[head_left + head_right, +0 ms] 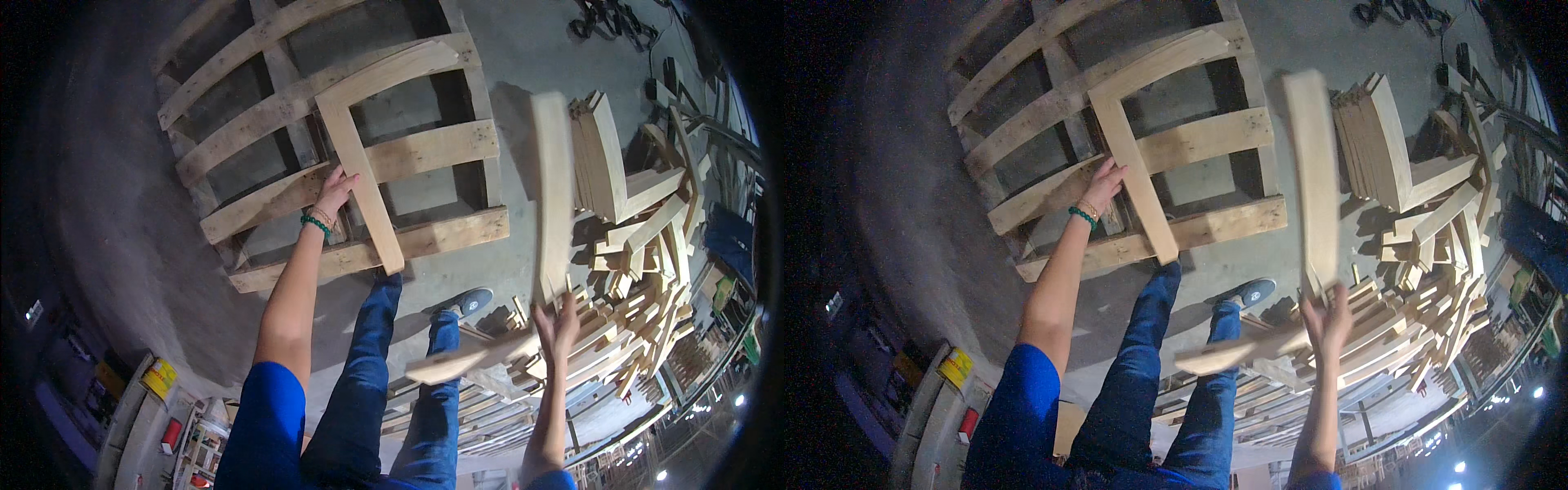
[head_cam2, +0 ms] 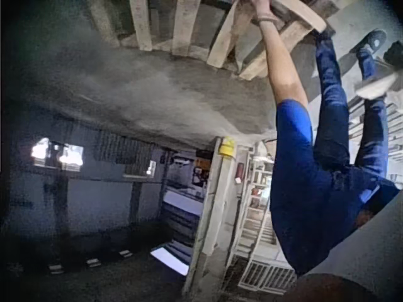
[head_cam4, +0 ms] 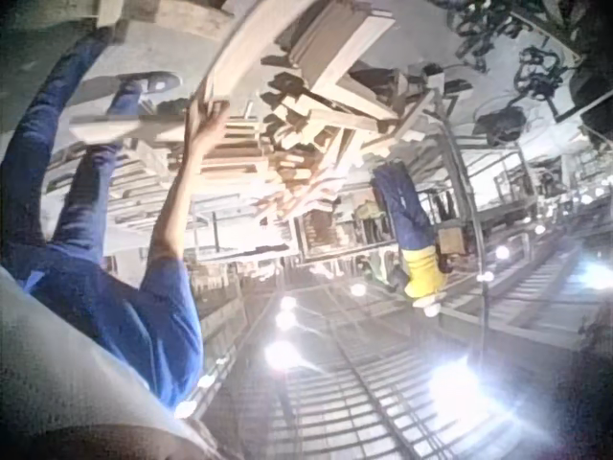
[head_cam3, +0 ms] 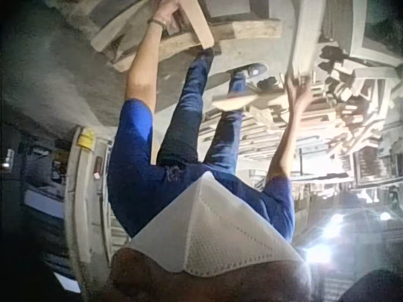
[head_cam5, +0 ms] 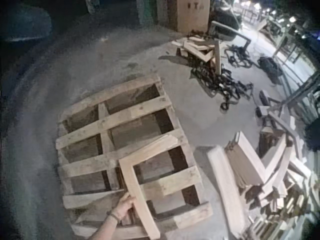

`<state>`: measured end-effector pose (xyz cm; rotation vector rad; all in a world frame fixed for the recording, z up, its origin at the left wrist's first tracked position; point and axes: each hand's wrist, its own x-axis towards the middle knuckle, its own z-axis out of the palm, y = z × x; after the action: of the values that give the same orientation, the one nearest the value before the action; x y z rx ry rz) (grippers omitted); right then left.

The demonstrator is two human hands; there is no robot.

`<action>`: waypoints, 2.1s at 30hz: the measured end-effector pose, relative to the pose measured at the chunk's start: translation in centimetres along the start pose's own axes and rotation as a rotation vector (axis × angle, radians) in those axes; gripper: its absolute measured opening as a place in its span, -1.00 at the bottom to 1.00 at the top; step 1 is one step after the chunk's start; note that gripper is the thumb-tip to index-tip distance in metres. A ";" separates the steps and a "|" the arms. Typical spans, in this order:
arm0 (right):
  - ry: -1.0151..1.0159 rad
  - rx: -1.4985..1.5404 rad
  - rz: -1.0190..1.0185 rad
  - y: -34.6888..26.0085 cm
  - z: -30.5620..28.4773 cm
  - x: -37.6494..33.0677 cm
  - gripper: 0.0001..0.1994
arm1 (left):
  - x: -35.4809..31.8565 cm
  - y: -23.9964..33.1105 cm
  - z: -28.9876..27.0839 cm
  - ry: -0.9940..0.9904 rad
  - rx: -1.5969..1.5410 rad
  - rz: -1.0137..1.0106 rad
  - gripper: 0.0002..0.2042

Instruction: The person repeatedly picks up L-shaped wooden frames from a pile on the floor and stacks them onto a wooden pallet. The person handles the frames one by one, aligning them into a neat stack.

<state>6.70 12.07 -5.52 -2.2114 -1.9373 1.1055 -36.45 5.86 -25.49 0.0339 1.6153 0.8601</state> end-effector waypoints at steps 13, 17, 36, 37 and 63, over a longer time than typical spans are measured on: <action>-0.161 -0.113 -0.054 -9.8 22.6 16.0 -0.49 | -8.6 -4.6 2.8 -0.055 1.306 0.335 -0.10; -0.077 0.134 -0.081 -9.4 23.1 15.4 -0.51 | -6.7 -7.7 2.2 0.052 1.559 0.351 -0.02; 0.718 0.675 0.802 29.9 -2.3 -19.4 -0.75 | -10.0 -8.8 12.5 0.276 1.845 0.246 -0.31; 0.804 0.238 0.644 33.3 -5.1 -20.6 -0.72 | -10.7 -8.9 13.5 0.298 1.800 0.388 -0.32; 0.693 0.472 0.932 48.5 -9.2 -36.9 -0.37 | -31.4 -40.3 71.0 -0.890 0.413 -0.033 -0.57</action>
<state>53.64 -27.62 -1.39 -2.6611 -0.3204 0.5399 50.40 -2.45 -19.27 0.5962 0.9103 0.3672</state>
